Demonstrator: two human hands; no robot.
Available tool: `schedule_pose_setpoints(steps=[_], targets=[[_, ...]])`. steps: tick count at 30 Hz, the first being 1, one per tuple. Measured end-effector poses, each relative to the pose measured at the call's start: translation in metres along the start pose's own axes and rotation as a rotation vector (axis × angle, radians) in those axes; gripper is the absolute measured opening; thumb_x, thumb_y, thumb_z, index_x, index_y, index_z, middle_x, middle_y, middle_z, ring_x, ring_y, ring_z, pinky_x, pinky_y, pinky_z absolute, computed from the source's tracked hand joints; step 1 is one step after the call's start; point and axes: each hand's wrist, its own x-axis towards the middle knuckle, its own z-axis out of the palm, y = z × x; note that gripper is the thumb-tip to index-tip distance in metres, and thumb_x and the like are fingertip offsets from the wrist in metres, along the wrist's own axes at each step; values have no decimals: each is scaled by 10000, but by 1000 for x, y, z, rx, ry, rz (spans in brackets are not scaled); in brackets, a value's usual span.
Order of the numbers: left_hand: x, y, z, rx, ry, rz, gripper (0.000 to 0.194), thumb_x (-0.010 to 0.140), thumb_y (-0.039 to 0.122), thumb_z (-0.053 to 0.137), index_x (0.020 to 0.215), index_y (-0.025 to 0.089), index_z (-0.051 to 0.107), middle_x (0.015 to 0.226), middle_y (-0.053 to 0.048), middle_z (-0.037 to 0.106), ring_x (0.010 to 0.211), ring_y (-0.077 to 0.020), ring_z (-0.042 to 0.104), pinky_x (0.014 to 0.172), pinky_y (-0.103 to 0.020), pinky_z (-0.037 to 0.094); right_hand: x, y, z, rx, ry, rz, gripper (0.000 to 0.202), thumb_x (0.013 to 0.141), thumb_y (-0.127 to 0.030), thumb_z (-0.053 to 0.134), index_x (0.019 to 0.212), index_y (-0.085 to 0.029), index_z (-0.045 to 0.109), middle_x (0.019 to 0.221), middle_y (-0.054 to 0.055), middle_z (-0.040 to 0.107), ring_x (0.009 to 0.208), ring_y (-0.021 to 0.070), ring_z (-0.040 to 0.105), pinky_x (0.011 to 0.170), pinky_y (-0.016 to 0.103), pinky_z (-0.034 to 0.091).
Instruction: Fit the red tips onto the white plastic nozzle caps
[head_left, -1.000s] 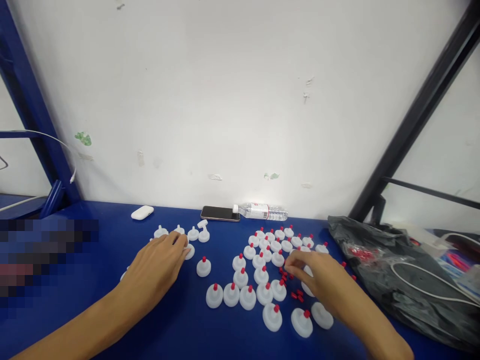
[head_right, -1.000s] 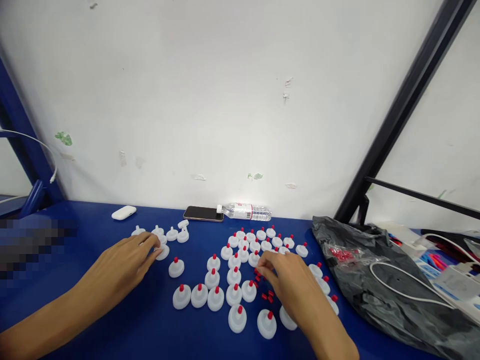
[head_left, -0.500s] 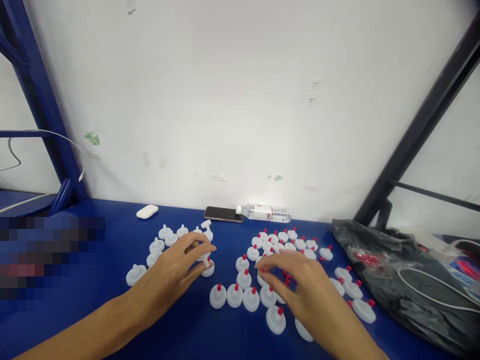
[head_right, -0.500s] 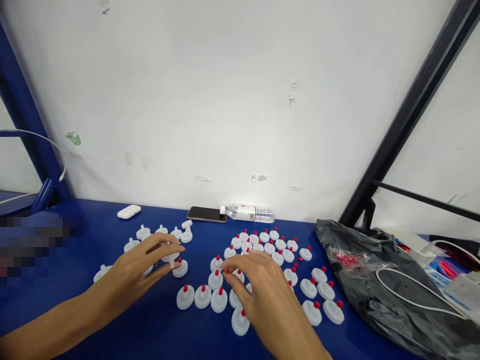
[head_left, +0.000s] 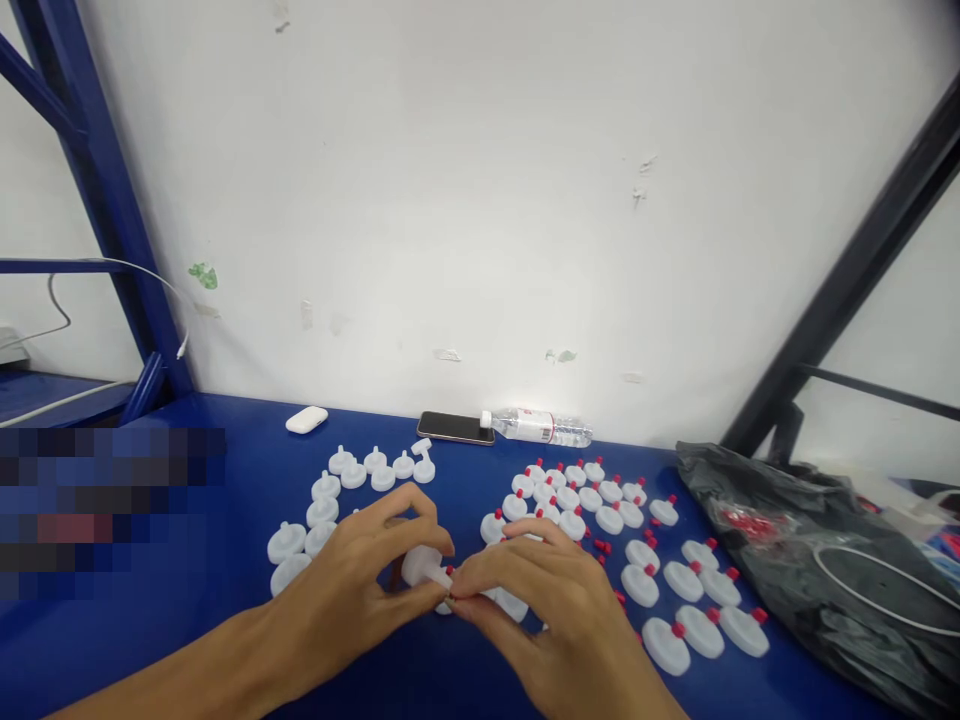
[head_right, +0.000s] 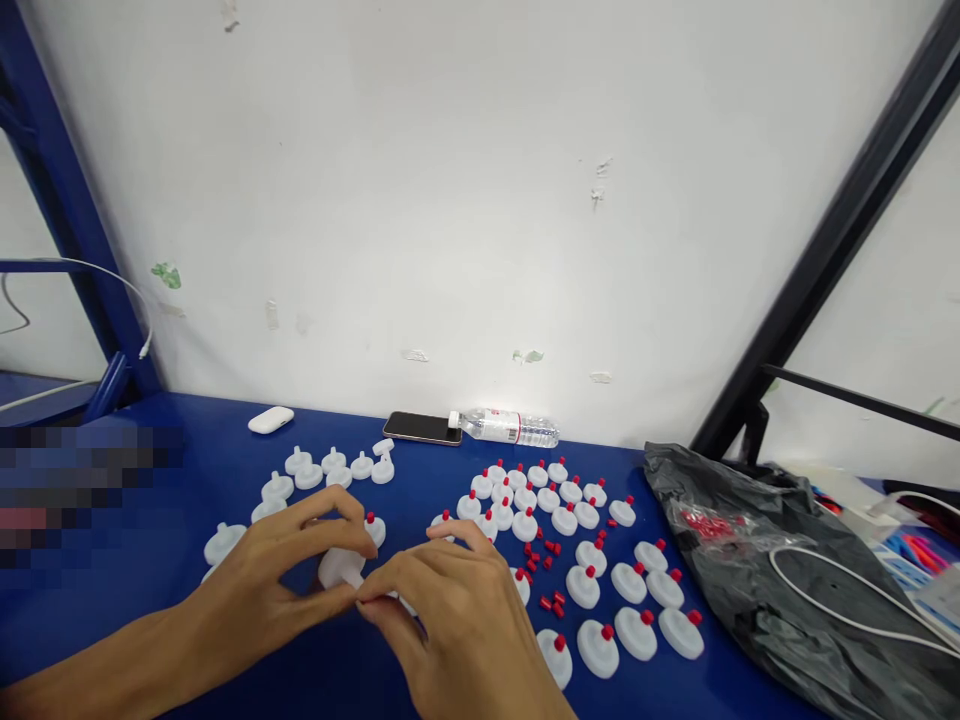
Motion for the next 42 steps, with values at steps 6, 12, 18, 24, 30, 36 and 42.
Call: schedule_pose_setpoints(steps=[6, 12, 18, 24, 30, 36, 42], targets=[[4, 8, -1, -119, -26, -148, 158, 874, 125, 675, 938, 263, 715, 955, 16, 602, 677, -90, 565, 520, -169, 412, 3, -3, -1, -8, 59, -61, 156, 924, -93, 762, 953, -220, 676, 845, -48, 797, 714, 134, 717, 790, 300, 491], [3, 9, -3, -140, -87, -249, 109, 881, 171, 669, 929, 252, 724, 977, 6, 600, 671, -91, 557, 527, -178, 418, 5, -2, 0, -22, 74, -68, 151, 932, -86, 750, 945, -218, 676, 848, -43, 797, 727, 142, 727, 787, 310, 482], [9, 20, -7, -167, -197, -303, 82, 925, 238, 645, 945, 240, 724, 1016, -18, 593, 699, -111, 569, 539, -200, 435, 5, -1, 1, -26, 24, -91, 132, 960, -89, 714, 945, -213, 674, 840, -36, 790, 690, 130, 705, 781, 312, 479], [6, 32, -15, -460, -214, -289, 256, 988, 306, 606, 1234, 262, 660, 1154, -48, 680, 975, -210, 684, 897, -340, 587, 5, -2, -2, -58, 79, -96, 181, 952, -26, 679, 965, -206, 672, 877, -22, 790, 767, 133, 738, 779, 297, 483], [10, 33, -17, -483, -217, -398, 322, 1002, 479, 623, 1184, 233, 723, 990, -34, 744, 901, -222, 712, 865, -350, 596, 8, -5, -4, -53, 128, -104, 163, 958, -52, 681, 959, -215, 677, 883, -25, 796, 744, 126, 735, 749, 282, 500], [12, 40, -24, -414, -258, -387, 250, 982, 439, 648, 1074, 232, 755, 1034, -34, 766, 942, -226, 707, 838, -315, 581, 7, -10, -6, -3, 85, -55, 120, 958, -114, 709, 1002, -225, 703, 856, -30, 784, 729, 138, 714, 737, 279, 504], [13, 39, -22, -495, -289, -392, 232, 940, 382, 709, 1104, 223, 750, 1057, -35, 772, 970, -228, 719, 884, -332, 590, 2, -6, 0, -49, 73, -54, 121, 943, -97, 694, 961, -215, 715, 871, 1, 743, 738, 149, 677, 698, 280, 498]])
